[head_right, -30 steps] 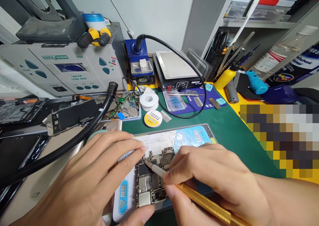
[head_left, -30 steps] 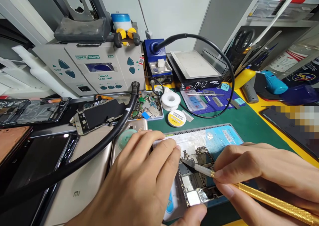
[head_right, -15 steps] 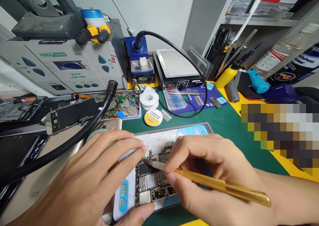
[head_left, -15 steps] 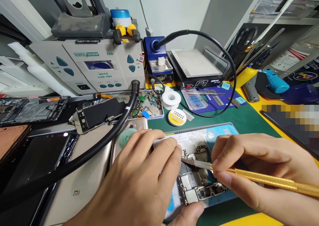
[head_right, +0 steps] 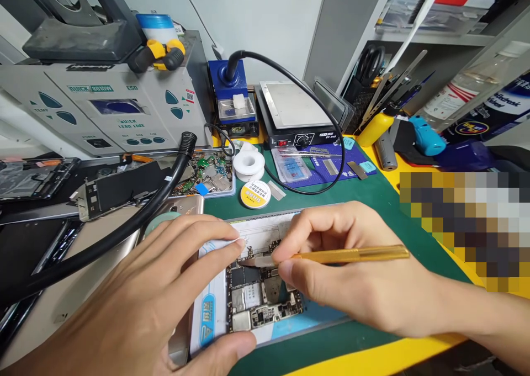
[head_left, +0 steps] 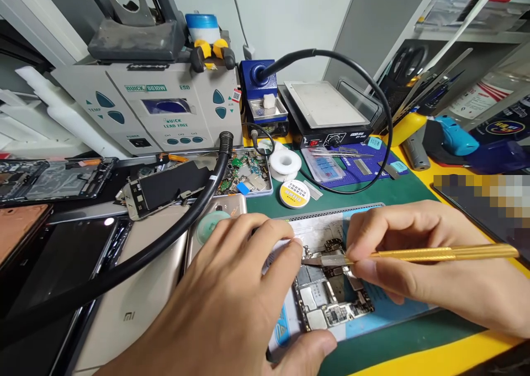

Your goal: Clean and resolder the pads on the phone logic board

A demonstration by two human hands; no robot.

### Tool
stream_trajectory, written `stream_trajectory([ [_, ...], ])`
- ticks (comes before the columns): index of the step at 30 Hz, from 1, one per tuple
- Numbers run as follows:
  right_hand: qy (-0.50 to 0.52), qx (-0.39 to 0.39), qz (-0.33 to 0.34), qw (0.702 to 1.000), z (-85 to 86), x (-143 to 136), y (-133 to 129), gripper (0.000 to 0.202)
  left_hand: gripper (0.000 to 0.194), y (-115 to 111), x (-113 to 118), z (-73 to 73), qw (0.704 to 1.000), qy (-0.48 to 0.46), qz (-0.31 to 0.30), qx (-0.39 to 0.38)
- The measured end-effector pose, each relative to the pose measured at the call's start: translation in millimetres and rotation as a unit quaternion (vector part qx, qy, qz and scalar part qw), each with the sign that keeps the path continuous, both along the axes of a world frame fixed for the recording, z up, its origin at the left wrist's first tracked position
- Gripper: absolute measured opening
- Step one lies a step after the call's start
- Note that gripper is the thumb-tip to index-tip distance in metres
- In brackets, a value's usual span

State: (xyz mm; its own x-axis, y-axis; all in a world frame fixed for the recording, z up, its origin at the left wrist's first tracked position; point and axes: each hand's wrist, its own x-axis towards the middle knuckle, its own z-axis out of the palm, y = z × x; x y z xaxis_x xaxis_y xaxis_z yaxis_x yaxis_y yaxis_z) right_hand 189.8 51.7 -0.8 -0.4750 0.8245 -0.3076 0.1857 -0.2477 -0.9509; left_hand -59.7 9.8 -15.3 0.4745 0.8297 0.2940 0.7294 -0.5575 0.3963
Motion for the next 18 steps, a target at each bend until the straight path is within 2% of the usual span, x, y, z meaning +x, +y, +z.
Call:
stream_trajectory([
  [3, -0.002, -0.008, 0.006, 1.0, -0.9, 2.9, 3.7, 0.009, 0.04, 2.6, -1.3, -1.5, 1.0, -0.005, -0.018, -0.001],
  [7, -0.007, -0.016, 0.005, 1.0, -0.1, 4.6, 9.4, 0.009, 0.041, 2.9, -3.0, -2.0, 0.999, -0.005, 0.023, -0.029],
  [8, -0.012, -0.016, 0.006, 1.0, 0.4, 4.8, 10.6, 0.011, 0.04, 2.7, -3.3, -1.7, 1.0, -0.016, 0.002, -0.019],
  [18, -0.049, -0.029, -0.003, 0.998, 0.3, 5.4, 13.9, 0.022, 0.044, 1.2, -4.5, 1.1, 0.999, -0.026, 0.013, -0.032],
])
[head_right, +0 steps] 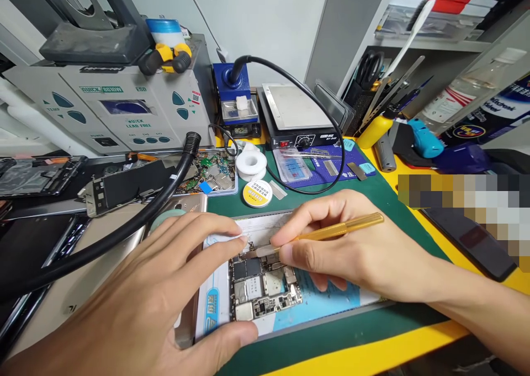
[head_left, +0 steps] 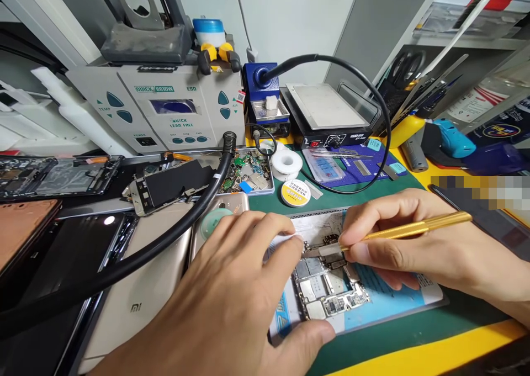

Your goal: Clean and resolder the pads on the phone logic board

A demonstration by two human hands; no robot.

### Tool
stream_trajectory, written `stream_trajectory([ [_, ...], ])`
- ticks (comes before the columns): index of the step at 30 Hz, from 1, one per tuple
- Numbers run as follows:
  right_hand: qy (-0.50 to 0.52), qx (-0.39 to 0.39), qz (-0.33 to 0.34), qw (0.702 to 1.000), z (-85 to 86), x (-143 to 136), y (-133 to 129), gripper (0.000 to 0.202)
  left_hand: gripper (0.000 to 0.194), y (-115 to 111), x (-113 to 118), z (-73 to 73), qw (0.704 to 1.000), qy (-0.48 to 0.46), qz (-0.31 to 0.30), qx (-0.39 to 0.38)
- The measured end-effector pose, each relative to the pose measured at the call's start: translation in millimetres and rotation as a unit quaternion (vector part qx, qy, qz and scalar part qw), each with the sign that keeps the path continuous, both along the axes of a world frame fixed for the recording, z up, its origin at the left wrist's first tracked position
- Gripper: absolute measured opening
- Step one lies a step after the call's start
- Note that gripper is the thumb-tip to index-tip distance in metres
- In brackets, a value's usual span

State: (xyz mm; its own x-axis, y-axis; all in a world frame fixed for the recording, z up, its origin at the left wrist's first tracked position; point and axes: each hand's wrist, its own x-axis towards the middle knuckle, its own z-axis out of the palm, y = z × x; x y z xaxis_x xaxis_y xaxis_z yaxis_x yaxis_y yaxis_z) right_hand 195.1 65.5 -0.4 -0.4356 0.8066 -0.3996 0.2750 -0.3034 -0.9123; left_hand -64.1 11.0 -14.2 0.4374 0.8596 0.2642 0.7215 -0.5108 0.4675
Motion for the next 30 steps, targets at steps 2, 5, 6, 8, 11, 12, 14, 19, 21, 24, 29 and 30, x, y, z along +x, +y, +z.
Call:
stream_trajectory([
  [2, -0.001, -0.005, -0.002, 1.0, 1.1, -1.3, 0.1, 0.023, 0.044, 2.5, 0.6, -0.8, 1.0, -0.006, -0.007, 0.003],
  [5, 0.001, -0.011, -0.005, 1.0, 3.0, -2.3, -0.3, 0.023, 0.04, 4.8, 1.8, 0.6, 1.0, -0.01, -0.012, -0.005],
  [6, 0.002, -0.011, -0.009, 1.0, 3.4, -2.1, -0.6, 0.023, 0.038, 4.4, 2.1, 1.7, 1.0, -0.014, -0.013, -0.003],
  [8, 0.009, -0.012, -0.018, 1.0, 3.3, -1.3, -1.1, 0.023, 0.036, 1.9, 2.2, 4.0, 1.0, -0.013, -0.01, -0.003],
  [11, 0.039, -0.001, -0.036, 0.999, 1.8, -0.6, -2.1, 0.021, 0.035, -2.1, 1.5, 4.8, 1.0, -0.01, -0.008, 0.003],
  [12, 0.051, 0.006, -0.04, 0.998, 1.2, -0.7, -2.6, 0.02, 0.035, -2.5, 1.3, 4.0, 1.0, -0.008, -0.007, 0.004],
  [14, 0.071, 0.018, -0.042, 0.996, 0.1, -1.8, -3.9, 0.018, 0.035, -1.5, 1.3, 1.5, 1.0, -0.002, -0.005, 0.005],
  [19, 0.093, 0.002, -0.055, 0.994, 1.8, -6.0, -5.1, 0.015, 0.041, 1.9, 2.3, -0.2, 1.0, -0.006, -0.015, -0.003],
  [21, 0.104, -0.017, -0.083, 0.991, 4.9, -8.0, -3.4, 0.018, 0.042, 1.3, 1.8, 1.6, 1.0, -0.015, -0.004, 0.002],
  [24, 0.133, -0.05, -0.112, 0.983, 9.5, -10.6, 0.3, 0.022, 0.04, -0.2, 0.5, 5.4, 1.0, -0.002, -0.014, -0.015],
  [29, 0.137, -0.05, -0.099, 0.984, 10.4, -10.9, 3.0, 0.022, 0.044, -2.0, 1.7, 11.5, 1.0, 0.015, -0.008, -0.013],
  [30, 0.142, -0.047, -0.092, 0.985, 10.2, -10.6, 3.1, 0.022, 0.046, -2.8, 2.1, 12.3, 1.0, 0.019, -0.008, -0.006],
])
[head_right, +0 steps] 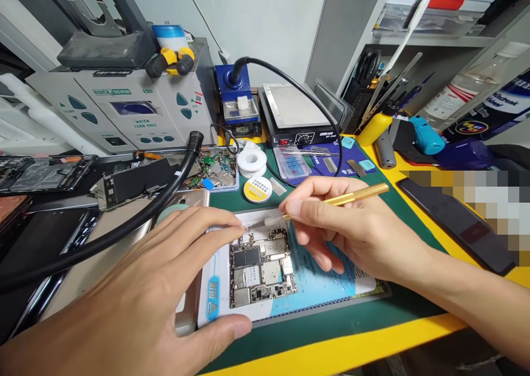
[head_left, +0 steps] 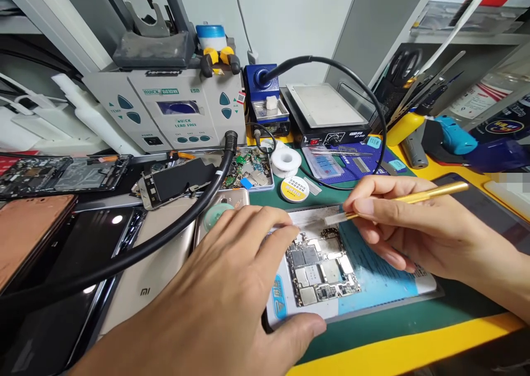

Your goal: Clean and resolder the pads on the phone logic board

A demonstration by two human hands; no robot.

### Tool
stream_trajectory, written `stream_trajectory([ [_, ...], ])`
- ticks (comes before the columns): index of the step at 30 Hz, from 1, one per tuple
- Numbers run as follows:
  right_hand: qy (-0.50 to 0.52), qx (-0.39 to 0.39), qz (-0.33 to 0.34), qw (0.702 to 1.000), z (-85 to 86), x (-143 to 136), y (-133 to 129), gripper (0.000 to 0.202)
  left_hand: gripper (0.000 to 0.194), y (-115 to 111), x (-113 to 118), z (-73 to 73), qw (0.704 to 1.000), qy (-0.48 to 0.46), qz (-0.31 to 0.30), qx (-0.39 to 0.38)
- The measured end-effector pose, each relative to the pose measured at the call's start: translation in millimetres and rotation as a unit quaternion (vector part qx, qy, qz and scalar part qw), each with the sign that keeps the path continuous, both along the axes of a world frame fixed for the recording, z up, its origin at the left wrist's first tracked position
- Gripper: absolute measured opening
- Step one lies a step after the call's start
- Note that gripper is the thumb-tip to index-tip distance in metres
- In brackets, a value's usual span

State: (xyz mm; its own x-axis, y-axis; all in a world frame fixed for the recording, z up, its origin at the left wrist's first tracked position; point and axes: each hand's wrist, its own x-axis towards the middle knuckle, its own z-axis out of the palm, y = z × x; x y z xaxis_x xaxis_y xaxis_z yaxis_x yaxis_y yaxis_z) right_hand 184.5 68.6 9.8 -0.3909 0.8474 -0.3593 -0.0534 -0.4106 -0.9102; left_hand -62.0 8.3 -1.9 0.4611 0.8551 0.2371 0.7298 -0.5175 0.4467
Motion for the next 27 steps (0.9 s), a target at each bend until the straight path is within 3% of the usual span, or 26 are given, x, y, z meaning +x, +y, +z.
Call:
stream_trajectory([
  [5, 0.042, 0.006, 0.019, 0.999, -0.8, 2.1, -0.2, 0.015, 0.041, -4.4, -2.7, 0.8, 0.999, 0.022, 0.004, 0.024],
  [11, 0.016, 0.055, 0.014, 0.998, -7.2, 4.5, -6.2, 0.011, 0.034, -5.1, -4.6, -0.5, 1.0, 0.014, 0.0, -0.002],
  [27, 0.001, 0.11, -0.025, 0.994, -5.5, 1.1, -16.1, 0.014, 0.045, -9.5, 0.2, -5.1, 0.999, 0.003, 0.022, 0.035],
])
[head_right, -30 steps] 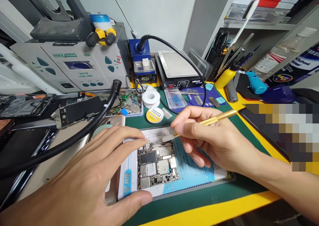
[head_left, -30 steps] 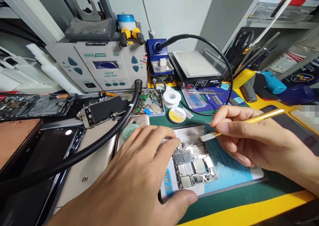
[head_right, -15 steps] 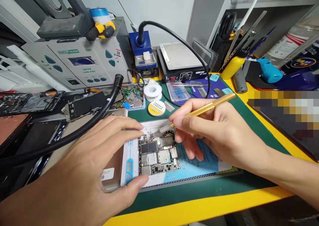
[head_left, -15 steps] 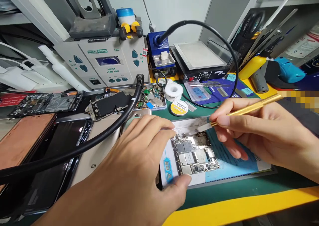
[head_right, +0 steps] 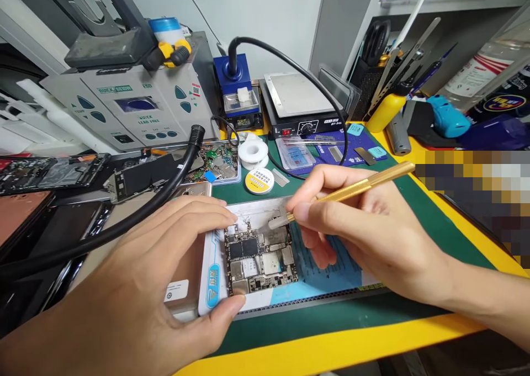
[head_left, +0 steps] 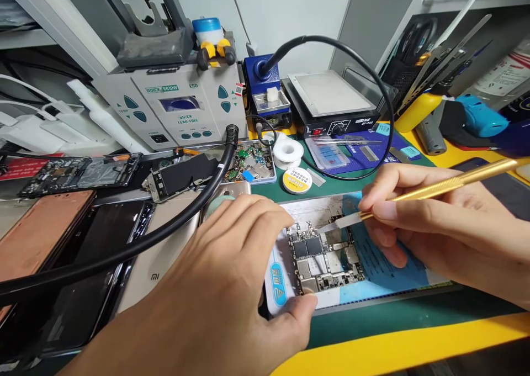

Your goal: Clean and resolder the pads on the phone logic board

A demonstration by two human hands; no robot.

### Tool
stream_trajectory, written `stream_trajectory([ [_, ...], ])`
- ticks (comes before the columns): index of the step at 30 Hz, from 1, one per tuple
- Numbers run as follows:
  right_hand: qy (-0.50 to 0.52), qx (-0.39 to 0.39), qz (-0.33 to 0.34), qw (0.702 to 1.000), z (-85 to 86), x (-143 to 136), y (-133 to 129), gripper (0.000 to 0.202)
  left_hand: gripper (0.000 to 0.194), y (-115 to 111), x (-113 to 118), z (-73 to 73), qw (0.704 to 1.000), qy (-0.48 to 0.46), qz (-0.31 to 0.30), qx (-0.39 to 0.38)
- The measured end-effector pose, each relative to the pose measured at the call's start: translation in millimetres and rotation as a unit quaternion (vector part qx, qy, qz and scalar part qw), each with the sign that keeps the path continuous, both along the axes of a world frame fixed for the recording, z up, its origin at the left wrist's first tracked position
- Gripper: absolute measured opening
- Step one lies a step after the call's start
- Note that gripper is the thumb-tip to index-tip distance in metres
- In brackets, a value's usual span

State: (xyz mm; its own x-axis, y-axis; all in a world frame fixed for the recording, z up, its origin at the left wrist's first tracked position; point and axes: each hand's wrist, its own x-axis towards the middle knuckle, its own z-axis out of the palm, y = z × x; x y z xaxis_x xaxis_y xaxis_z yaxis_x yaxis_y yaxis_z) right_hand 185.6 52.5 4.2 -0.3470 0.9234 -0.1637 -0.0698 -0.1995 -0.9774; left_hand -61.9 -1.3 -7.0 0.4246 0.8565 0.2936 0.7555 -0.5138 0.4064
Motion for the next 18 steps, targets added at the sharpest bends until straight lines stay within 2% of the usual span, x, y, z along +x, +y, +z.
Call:
stream_trajectory([
  [4, 0.0, -0.006, 0.005, 1.0, -0.2, 0.0, 1.3, 0.013, 0.041, 1.7, -0.6, -2.1, 1.0, -0.006, -0.01, 0.01],
  [10, 0.001, -0.01, -0.002, 1.0, 0.8, -0.6, 1.6, 0.013, 0.025, 5.5, -1.5, 1.7, 0.999, 0.0, -0.043, 0.015],
  [18, 0.008, -0.001, -0.01, 1.0, -0.9, -2.6, 5.6, 0.013, 0.027, 9.5, -4.1, -1.1, 0.993, -0.033, -0.08, 0.076],
])
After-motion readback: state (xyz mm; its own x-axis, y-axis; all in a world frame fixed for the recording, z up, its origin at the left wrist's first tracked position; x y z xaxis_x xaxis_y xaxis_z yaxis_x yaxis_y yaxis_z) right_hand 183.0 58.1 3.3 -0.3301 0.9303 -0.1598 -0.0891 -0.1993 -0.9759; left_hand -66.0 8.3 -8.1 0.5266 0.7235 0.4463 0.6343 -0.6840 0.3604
